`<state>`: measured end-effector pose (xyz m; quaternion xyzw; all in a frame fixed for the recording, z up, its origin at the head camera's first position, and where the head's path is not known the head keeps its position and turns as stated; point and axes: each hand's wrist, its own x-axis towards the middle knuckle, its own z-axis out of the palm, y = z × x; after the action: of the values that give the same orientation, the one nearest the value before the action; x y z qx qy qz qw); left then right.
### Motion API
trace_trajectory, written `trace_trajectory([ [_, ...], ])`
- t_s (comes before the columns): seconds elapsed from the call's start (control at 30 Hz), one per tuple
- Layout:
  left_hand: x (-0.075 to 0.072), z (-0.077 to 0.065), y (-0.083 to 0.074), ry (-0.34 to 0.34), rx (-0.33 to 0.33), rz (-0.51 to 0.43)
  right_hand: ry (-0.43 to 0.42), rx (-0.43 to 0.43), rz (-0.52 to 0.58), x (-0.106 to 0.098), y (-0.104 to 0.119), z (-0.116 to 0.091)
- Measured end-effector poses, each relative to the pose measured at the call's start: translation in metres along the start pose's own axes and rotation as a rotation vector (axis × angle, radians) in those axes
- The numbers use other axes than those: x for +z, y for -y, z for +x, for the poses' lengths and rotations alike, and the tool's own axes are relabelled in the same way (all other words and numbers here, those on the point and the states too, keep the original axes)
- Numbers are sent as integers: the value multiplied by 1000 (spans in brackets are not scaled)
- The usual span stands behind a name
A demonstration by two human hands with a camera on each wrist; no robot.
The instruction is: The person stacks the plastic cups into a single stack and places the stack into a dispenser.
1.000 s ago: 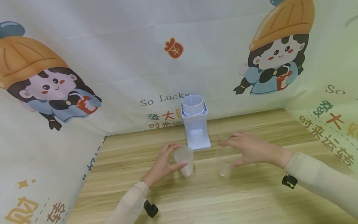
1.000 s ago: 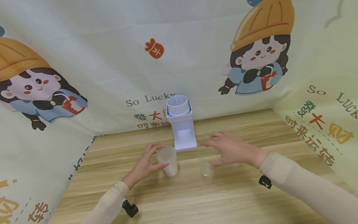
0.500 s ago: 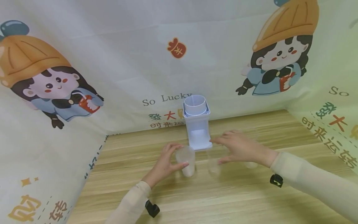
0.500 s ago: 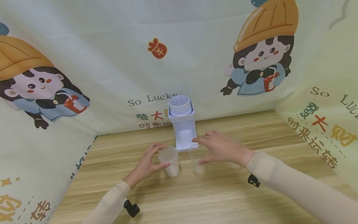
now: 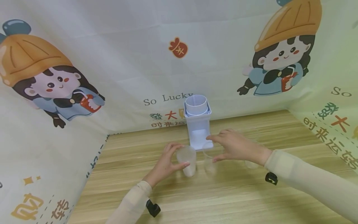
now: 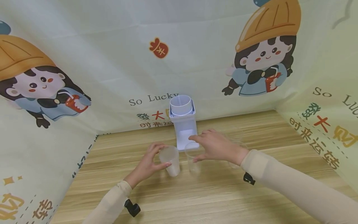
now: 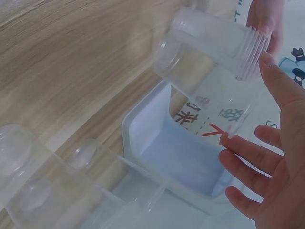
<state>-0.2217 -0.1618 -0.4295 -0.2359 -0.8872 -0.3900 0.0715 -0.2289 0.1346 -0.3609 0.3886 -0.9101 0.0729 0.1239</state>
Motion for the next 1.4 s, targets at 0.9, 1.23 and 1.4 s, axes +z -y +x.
trace_trajectory([
  [0.9,1,1,3,3,5,3,-95,-52,-33,-48,6,34],
  [1.23,1,1,3,6,9,7,-138,-99,-45,-62,11,48],
  [1.4,0,1,2,8,11,6,-155,-113,-50,-65,19,55],
])
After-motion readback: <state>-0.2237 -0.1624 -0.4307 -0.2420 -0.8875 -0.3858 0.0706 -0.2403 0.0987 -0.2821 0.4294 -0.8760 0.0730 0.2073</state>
